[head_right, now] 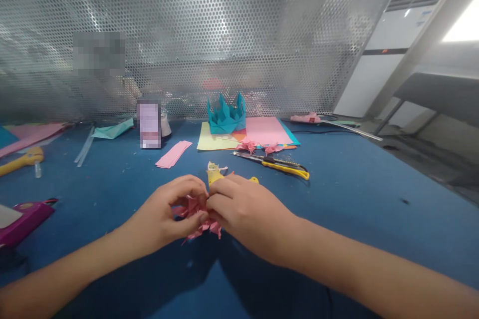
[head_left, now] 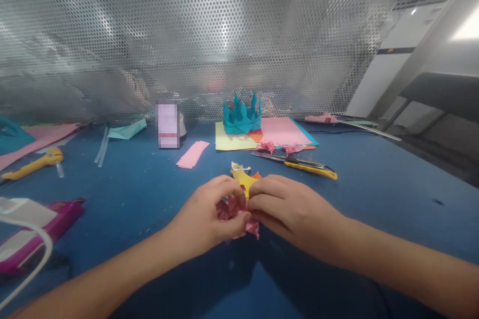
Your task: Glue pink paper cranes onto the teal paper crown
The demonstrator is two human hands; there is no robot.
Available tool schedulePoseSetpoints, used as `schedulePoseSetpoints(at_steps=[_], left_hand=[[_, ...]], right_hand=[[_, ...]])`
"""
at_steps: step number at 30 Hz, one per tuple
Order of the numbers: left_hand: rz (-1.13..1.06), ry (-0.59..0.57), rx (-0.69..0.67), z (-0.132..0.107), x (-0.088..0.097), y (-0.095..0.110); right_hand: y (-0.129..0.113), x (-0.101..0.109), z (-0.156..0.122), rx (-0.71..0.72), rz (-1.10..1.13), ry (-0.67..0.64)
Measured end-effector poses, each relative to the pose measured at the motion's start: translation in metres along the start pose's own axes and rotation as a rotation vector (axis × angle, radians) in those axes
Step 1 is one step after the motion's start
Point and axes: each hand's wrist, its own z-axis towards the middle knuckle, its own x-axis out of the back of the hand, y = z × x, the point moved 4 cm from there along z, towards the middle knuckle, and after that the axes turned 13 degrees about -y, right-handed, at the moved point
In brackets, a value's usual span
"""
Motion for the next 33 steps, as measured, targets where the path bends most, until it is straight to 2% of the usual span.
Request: schedulePoseSetpoints(at_steps=[4,9,12,15,18,26,33], left_hand=[[0.029,-0.051,0.026,-0.001,-0.006,0.002],[-0.214,-0.059,0.124,-0.001,-0.005,-0.008],[-0.292,-0.037,0.128,-0.001,0.000,-0.012],[-0.313,-0.015,0.120,-0.001,0.003,-0.013],[-0.310,-0.004,0.122,-0.001,0.003,-0.014],[-0.411,-0.052,0.172,0.001,0.000,-0.011],[-0.444,-0.065,0.161,0.001,0.001,-0.009]], right_hand=[[-0.002,-0.001,0.000,0.008,-0.006,-0.001],[0.002,0.005,-0.001,0.000,0.086,0.096],[0.007,0.009,-0.003,-0.104,0.174,0.180],[0.013,0.008,-0.005,-0.237,0.333,0.150],[0.015,0.005,-0.006,-0.270,0.456,0.122],[0.011,0.005,-0.005,-0.239,0.232,0.164],[0.007,0.007,-0.003,-0.181,0.134,0.179]])
